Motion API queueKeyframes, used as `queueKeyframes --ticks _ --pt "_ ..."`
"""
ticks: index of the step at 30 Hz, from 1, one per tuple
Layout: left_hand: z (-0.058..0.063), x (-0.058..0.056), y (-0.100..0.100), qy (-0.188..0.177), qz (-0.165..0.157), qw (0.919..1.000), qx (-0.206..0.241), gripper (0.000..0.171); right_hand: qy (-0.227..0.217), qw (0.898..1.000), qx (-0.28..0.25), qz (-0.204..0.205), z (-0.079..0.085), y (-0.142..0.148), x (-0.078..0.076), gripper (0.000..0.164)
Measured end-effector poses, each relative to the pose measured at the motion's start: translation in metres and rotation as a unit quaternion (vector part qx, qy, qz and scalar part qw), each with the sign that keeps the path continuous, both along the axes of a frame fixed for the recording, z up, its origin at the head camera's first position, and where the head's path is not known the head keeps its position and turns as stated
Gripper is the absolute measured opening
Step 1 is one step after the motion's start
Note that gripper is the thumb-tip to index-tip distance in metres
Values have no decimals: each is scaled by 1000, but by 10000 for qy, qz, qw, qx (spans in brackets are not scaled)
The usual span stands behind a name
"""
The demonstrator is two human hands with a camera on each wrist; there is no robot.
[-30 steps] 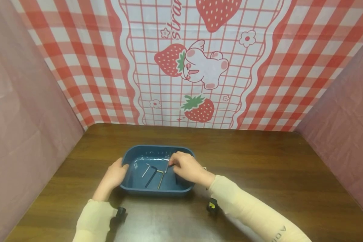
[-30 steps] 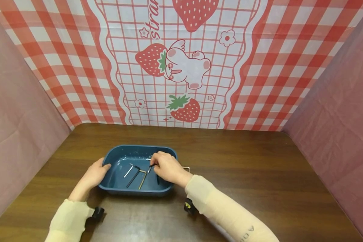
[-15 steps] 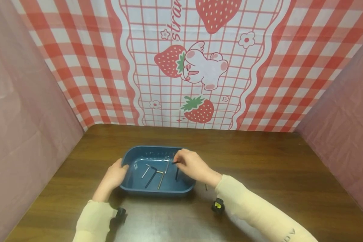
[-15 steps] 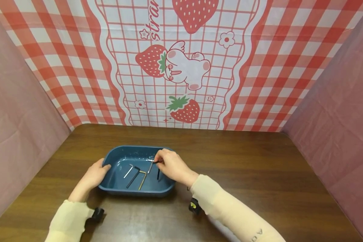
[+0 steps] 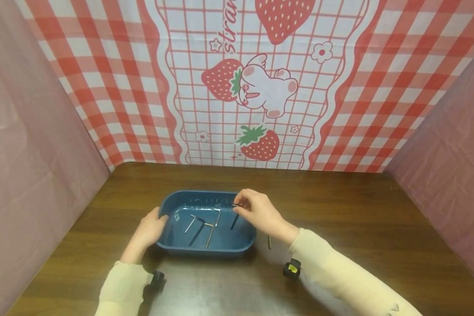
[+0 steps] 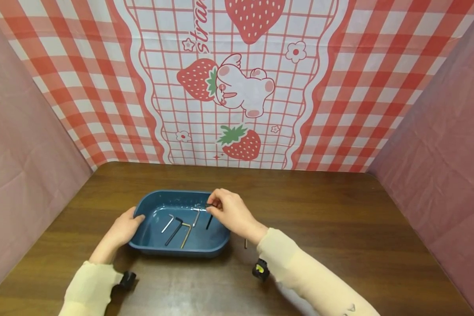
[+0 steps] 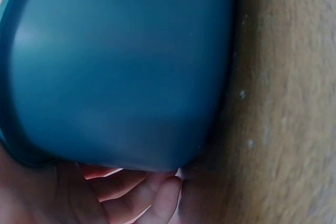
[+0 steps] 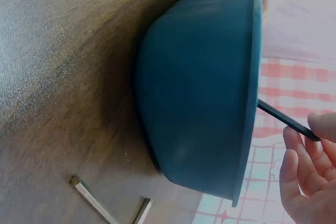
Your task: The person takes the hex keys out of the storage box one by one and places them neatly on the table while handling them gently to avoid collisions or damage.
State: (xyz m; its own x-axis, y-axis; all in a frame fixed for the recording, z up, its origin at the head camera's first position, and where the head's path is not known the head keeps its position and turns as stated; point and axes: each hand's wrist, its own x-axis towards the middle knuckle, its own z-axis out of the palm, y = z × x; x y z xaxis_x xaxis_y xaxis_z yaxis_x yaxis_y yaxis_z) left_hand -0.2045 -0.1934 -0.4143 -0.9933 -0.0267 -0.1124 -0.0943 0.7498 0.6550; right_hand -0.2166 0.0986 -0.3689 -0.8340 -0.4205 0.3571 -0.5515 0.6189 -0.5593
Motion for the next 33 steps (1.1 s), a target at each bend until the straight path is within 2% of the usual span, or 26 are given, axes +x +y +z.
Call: queueKeyframes --ticks 19,24,33 --pt "0 1 -1 -15 62 10000 42 42 -29 9981 -460 -402 7 24 -7 8" --pt "2 0 0 -41 87 9999 82 42 -22 9974 -501 -525 3 32 -8 9" --pt "0 1 0 5 62 9999 89 42 -258 9946 -623 -793 -10 54 -13 10"
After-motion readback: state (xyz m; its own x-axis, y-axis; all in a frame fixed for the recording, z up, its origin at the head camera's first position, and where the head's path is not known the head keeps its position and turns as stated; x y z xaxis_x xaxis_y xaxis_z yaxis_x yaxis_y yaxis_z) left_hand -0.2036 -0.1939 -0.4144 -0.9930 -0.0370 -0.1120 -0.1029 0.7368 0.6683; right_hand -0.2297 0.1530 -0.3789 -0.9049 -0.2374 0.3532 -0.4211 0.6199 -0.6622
